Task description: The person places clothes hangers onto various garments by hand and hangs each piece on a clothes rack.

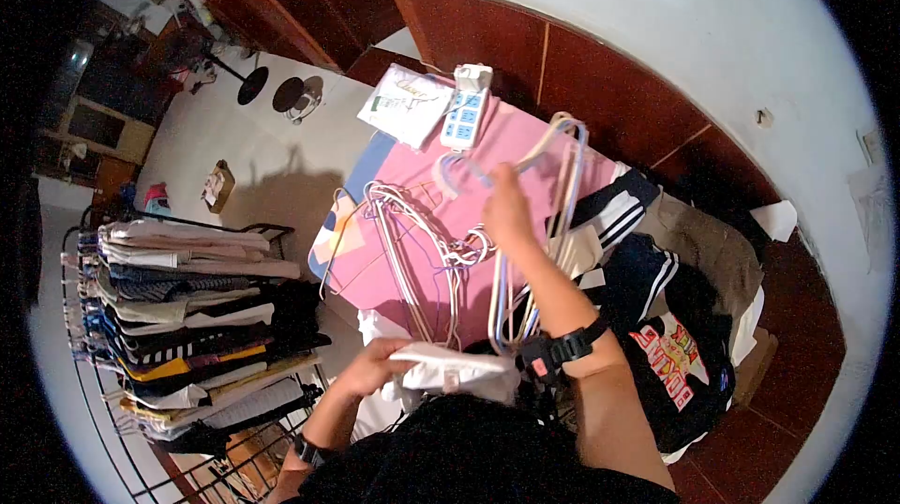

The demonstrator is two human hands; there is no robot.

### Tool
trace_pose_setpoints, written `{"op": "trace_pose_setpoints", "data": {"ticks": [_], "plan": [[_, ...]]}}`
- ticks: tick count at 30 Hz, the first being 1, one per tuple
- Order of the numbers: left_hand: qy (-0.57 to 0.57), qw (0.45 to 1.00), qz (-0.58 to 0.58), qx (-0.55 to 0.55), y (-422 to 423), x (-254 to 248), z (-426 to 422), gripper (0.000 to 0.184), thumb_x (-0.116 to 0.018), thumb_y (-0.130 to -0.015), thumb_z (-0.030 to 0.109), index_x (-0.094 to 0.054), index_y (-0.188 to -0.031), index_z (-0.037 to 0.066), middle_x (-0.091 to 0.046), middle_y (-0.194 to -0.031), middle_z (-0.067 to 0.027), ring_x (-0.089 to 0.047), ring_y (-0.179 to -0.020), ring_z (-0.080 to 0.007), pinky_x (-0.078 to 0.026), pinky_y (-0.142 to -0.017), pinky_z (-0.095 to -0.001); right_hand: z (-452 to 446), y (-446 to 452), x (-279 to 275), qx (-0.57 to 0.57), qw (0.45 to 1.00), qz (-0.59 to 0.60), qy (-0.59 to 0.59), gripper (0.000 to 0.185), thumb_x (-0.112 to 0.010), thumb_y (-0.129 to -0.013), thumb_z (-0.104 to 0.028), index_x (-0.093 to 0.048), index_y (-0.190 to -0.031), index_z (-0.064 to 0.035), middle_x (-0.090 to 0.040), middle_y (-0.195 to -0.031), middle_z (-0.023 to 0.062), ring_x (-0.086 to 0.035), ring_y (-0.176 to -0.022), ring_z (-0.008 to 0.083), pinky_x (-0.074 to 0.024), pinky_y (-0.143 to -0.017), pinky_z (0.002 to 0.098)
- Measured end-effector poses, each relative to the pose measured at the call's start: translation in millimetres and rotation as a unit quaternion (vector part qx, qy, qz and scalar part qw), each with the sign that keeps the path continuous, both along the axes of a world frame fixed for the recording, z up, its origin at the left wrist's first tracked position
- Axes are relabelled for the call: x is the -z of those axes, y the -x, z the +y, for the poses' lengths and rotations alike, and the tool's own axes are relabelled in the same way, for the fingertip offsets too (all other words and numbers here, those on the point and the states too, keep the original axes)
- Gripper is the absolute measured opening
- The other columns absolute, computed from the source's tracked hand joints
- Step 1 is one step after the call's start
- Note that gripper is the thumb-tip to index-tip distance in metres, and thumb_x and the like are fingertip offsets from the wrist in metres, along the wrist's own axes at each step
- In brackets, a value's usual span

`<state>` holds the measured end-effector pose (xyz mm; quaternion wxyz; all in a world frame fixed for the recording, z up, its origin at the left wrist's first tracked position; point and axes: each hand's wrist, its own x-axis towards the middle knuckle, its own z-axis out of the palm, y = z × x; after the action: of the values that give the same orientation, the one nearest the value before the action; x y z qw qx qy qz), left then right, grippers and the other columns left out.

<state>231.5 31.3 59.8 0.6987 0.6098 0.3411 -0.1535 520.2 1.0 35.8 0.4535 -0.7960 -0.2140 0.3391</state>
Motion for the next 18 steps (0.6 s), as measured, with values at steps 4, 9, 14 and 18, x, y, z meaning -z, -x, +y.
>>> {"op": "trace_pose_setpoints", "data": {"ticks": [4, 9, 14, 18], "plan": [[0.037, 0.999, 0.025, -0.014, 46.2, -28.2, -13.7, 0.014, -0.063, -0.088, 0.007, -0.066, -0.101, 0.001, -0.059, -0.081, 0.0048, -0.049, -0.074, -0.0043, -0.041, -0.066, -0.0202, 35.2, 61.1, 41.0, -0.118, 0.983, -0.138, 0.002, 0.028, -0.042, -0.083, 0.003, -0.037, -0.11, -0.001, -0.056, -0.1, 0.0291, -0.06, -0.088, 0.0484, -0.049, -0.077, 0.0532], [0.069, 0.995, 0.014, -0.071, 91.4, -36.6, -34.2, 0.019, -0.063, -0.087, 0.003, -0.064, -0.106, -0.001, -0.06, -0.078, 0.0039, -0.049, -0.07, -0.0042, -0.041, -0.063, -0.0205, 85.5, 119.2, 106.1, -0.114, 0.969, -0.219, -0.026, 0.028, -0.044, -0.084, 0.0, -0.04, -0.111, 0.0018, -0.052, -0.111, 0.0301, -0.059, -0.091, 0.0477, -0.0487, -0.077, 0.0531], [0.053, 0.982, -0.038, -0.176, 111.9, -7.0, -37.2, 0.019, -0.061, -0.088, 0.003, -0.064, -0.106, -0.001, -0.061, -0.082, 0.0025, -0.052, -0.073, -0.006, -0.042, -0.064, -0.0208, 92.2, 128.7, 122.9, -0.154, 0.954, -0.253, 0.039, 0.024, -0.053, -0.087, -0.015, -0.051, -0.107, -0.0015, -0.059, -0.105, 0.0252, -0.062, -0.09, 0.0428, -0.0501, -0.076, 0.0499], [0.067, 0.963, -0.059, -0.256, 92.9, 8.0, -30.3, 0.017, -0.06, -0.087, 0.003, -0.063, -0.104, -0.001, -0.063, -0.085, -0.0013, -0.056, -0.074, -0.0074, -0.044, -0.064, -0.0203, 82.1, 116.9, 100.2, -0.188, 0.912, -0.362, 0.049, 0.025, -0.058, -0.089, -0.025, -0.063, -0.108, -0.0098, -0.065, -0.102, 0.0188, -0.065, -0.084, 0.0395, -0.0511, -0.072, 0.0497]]}}
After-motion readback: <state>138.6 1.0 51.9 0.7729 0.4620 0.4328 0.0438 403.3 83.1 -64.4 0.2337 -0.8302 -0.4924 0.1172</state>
